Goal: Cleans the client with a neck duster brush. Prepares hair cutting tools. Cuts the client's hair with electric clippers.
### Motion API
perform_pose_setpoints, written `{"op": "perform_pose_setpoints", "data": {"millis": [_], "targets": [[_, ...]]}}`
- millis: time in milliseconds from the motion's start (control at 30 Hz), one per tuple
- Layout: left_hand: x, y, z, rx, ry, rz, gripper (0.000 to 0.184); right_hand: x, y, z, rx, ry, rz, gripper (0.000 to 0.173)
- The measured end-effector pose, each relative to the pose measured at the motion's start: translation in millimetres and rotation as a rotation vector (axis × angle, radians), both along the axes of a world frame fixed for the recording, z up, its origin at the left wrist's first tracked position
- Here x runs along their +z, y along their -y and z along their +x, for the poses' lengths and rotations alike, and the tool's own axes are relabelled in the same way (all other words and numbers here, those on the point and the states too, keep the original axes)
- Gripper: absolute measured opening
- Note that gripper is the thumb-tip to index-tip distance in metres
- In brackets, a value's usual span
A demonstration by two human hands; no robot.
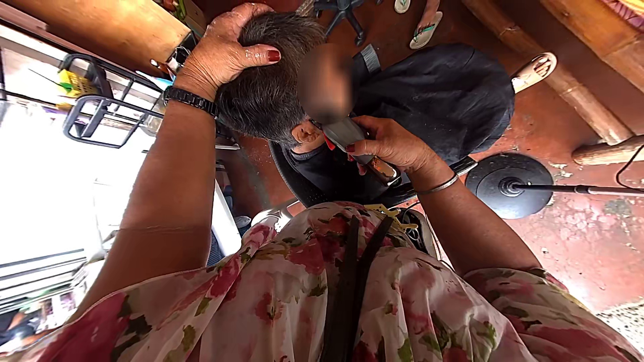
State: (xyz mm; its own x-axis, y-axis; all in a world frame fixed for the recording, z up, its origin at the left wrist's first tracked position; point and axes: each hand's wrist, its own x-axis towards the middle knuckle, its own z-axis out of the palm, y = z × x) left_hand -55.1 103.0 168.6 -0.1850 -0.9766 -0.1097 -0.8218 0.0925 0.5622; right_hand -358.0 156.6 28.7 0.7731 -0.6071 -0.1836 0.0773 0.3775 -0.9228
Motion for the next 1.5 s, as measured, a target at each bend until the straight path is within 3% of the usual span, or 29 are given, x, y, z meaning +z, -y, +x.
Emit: {"op": "perform_pose_setpoints", "data": {"millis": [1267,1500], "targets": [[-0.8,2.5,-0.4,0.047,-0.055,0.014,0.070,-12.8,47.0,4.9,0.101,0.014,-0.437,0.066],[-0.1,2.6,-2.4,0.035,-0.035,0.018,0.069,-4.2,36.8,-4.1,0.175,-0.194,-0.659,0.067]]}}
